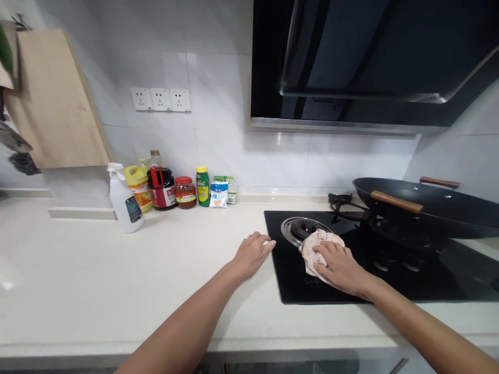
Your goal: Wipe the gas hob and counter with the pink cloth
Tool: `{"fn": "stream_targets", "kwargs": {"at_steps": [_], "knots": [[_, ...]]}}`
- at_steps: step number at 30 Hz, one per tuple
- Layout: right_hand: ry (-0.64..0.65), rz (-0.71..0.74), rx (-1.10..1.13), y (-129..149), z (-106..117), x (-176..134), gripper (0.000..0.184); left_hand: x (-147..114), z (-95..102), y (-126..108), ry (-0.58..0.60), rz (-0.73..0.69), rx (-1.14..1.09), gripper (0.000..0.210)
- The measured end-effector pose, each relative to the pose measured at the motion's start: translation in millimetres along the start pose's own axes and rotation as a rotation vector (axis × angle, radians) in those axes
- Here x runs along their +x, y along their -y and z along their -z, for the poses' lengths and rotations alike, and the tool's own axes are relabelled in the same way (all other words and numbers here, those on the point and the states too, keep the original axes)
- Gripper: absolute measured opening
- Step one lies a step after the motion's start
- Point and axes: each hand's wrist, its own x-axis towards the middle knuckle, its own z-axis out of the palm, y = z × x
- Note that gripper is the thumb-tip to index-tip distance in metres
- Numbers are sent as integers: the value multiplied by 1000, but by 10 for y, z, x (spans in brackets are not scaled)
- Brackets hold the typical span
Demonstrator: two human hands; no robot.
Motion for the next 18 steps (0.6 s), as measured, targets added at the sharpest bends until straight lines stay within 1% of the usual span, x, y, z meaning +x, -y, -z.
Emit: {"fn": "stream_targets", "kwargs": {"at_steps": [3, 5, 8, 11, 15, 18], "knots": [[3, 55, 5, 221, 27, 88, 45, 2, -5, 21, -16, -12, -10, 45], [7, 125, 21, 370, 58, 120, 44, 3, -20, 29, -32, -24, -19, 44], [28, 294, 76, 623, 117, 171, 43, 11, -48, 32, -43, -66, -41, 41], [72, 450, 144, 888, 155, 312, 42, 27, -64, 41, -34, -102, -62, 40], [93, 521, 187, 1134, 128, 611, 55, 58, -73, 94, -30, -74, -59, 38], [93, 546, 231, 1151, 93, 753, 62, 74, -77, 147, -39, -57, -57, 39]]}}
